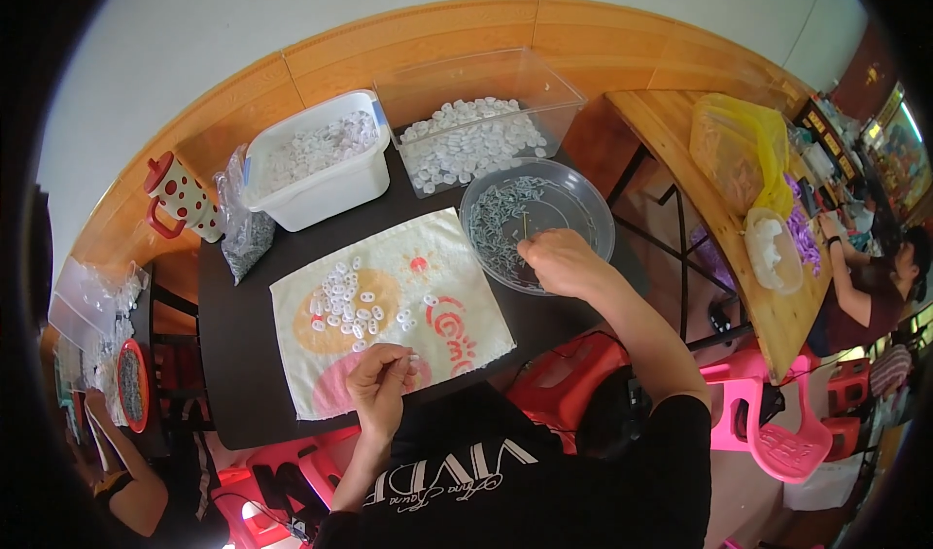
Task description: Assembling small white plastic rings onto metal pins.
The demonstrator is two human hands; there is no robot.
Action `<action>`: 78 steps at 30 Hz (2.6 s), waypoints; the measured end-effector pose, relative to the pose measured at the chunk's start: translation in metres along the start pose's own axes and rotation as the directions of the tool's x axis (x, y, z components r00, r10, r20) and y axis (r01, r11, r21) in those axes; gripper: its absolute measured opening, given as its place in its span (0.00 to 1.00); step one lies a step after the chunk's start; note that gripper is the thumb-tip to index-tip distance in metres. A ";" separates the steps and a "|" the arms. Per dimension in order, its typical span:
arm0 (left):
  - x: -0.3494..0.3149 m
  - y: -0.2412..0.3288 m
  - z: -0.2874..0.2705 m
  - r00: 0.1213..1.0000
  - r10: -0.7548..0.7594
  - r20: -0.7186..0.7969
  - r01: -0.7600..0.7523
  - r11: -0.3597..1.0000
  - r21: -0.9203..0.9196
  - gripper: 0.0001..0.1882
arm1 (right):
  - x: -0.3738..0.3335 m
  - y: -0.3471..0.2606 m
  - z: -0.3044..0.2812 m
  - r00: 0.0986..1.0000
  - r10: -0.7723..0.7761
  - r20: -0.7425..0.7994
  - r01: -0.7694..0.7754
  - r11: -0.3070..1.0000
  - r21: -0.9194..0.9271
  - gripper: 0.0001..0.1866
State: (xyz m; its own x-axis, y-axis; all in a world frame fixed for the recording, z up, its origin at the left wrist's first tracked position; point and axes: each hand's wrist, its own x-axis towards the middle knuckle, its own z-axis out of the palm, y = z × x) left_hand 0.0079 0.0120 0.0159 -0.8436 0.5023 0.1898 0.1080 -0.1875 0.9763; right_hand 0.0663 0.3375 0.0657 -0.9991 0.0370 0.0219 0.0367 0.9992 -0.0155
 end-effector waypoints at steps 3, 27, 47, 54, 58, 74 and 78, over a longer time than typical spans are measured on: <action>0.000 -0.002 -0.003 1.000 -0.005 -0.010 0.005 1.000 -0.006 0.08 | -0.001 0.017 0.005 0.997 -0.065 -0.037 0.071 0.980 0.184 0.05; -0.006 -0.009 -0.011 0.994 -0.103 -0.025 0.096 0.974 -0.203 0.12 | -0.003 -0.093 -0.017 0.983 0.057 -0.173 0.125 0.477 0.870 0.04; -0.006 -0.007 -0.011 0.999 -0.044 -0.013 0.038 0.955 -0.295 0.20 | 0.025 -0.162 -0.003 0.928 -0.287 -0.238 0.369 0.625 0.687 0.04; -0.008 -0.008 -0.008 0.997 -0.040 -0.069 0.019 0.958 -0.286 0.18 | 0.027 -0.164 -0.012 0.915 -0.368 -0.164 0.397 0.752 0.526 0.04; -0.007 -0.006 -0.008 0.996 -0.003 -0.089 -0.015 0.979 -0.203 0.16 | 0.027 -0.168 -0.009 0.928 -0.351 -0.121 0.362 0.784 0.504 0.04; -0.008 -0.010 -0.007 0.997 -0.019 -0.081 -0.007 0.950 -0.313 0.15 | 0.030 -0.166 -0.014 0.918 -0.260 -0.301 0.398 0.595 0.698 0.12; -0.008 -0.006 -0.007 0.995 -0.006 -0.100 -0.024 0.955 -0.297 0.15 | 0.031 -0.167 -0.004 0.903 -0.304 -0.305 0.430 0.598 0.677 0.12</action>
State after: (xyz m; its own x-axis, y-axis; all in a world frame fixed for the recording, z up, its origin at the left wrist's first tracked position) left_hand 0.0100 0.0035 0.0074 -0.8928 0.4162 0.1724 -0.0329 -0.4418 0.8965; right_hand 0.0296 0.1723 0.0727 -0.9061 -0.2660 0.3289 -0.4226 0.6033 -0.6764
